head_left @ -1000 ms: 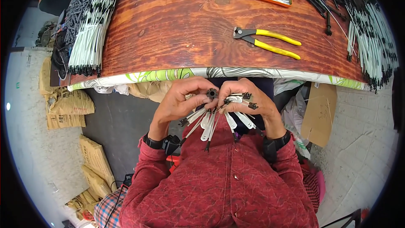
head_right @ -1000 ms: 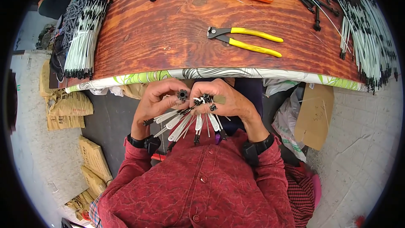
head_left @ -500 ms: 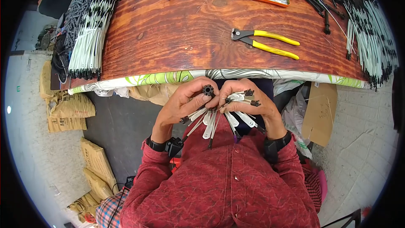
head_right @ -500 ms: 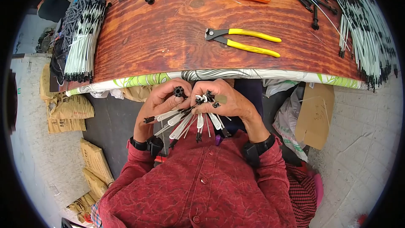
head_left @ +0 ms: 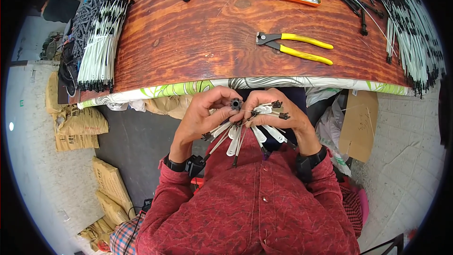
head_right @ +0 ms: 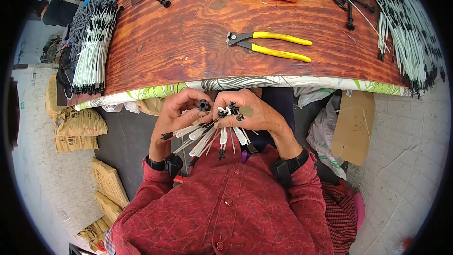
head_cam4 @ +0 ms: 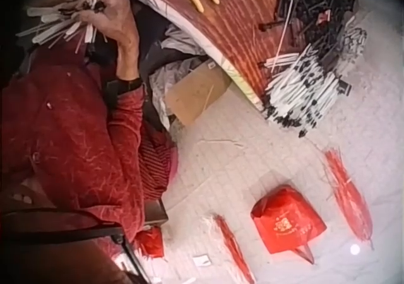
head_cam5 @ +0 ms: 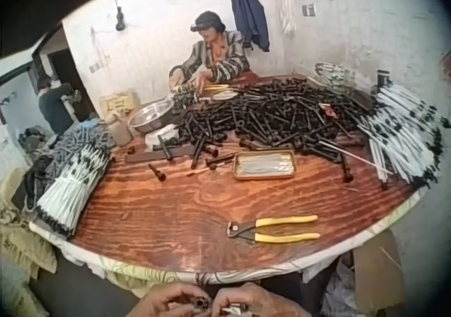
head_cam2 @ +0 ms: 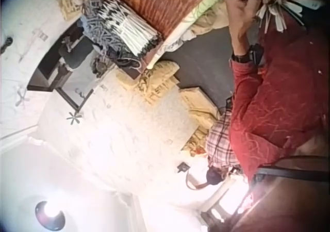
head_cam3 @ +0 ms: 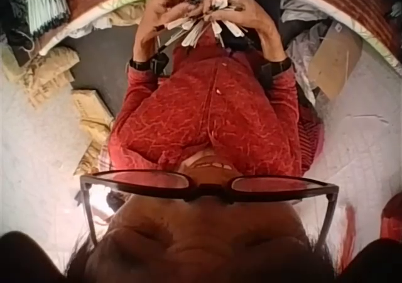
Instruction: The person assembles a plastic component by inserting white plastic strips into a black plastic hub and trimming the excess using yellow-handled pliers. After trimming, the person fans out the strips and presses them into the hub.
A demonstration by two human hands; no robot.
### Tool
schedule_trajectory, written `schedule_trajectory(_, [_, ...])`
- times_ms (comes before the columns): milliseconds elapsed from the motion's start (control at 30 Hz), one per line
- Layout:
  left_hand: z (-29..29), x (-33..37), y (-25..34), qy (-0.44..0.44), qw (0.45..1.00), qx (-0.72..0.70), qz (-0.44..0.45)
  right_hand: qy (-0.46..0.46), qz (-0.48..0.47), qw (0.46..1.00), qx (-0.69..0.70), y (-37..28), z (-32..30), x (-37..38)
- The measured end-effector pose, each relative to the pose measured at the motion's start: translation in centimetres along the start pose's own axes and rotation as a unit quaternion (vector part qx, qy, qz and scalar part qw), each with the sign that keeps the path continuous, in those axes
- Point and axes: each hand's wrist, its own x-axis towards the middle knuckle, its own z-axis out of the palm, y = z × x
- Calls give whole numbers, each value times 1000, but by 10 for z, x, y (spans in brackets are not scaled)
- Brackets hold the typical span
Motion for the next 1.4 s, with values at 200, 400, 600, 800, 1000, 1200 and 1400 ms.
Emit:
schedule_trajectory(200, [-3, 7, 17, -52, 961, 226, 154, -9, -8, 997, -74, -9, -2, 2])
schedule_trajectory(400, [0, 8, 14, -47, 949, 240, 198, 2, -10, 997, -72, -5, -2, 0])
schedule_trajectory(600, [0, 7, 12, -43, 959, 203, 192, 2, -31, 996, -80, -1, -2, 1])
schedule_trajectory(800, [-3, 6, 13, -44, 956, 214, 195, 0, -21, 998, -67, -3, -1, 0])
schedule_trajectory(1000, [-6, 5, 14, -64, 956, 208, 199, 6, -23, 995, -92, -5, -1, 1])
schedule_trajectory(1200, [-10, 7, 12, -74, 958, 193, 199, 26, -44, 993, -103, -9, 3, 2])
schedule_trajectory(1400, [-10, 6, 8, -69, 974, 143, 161, 43, -65, 990, -121, -7, 5, 3])
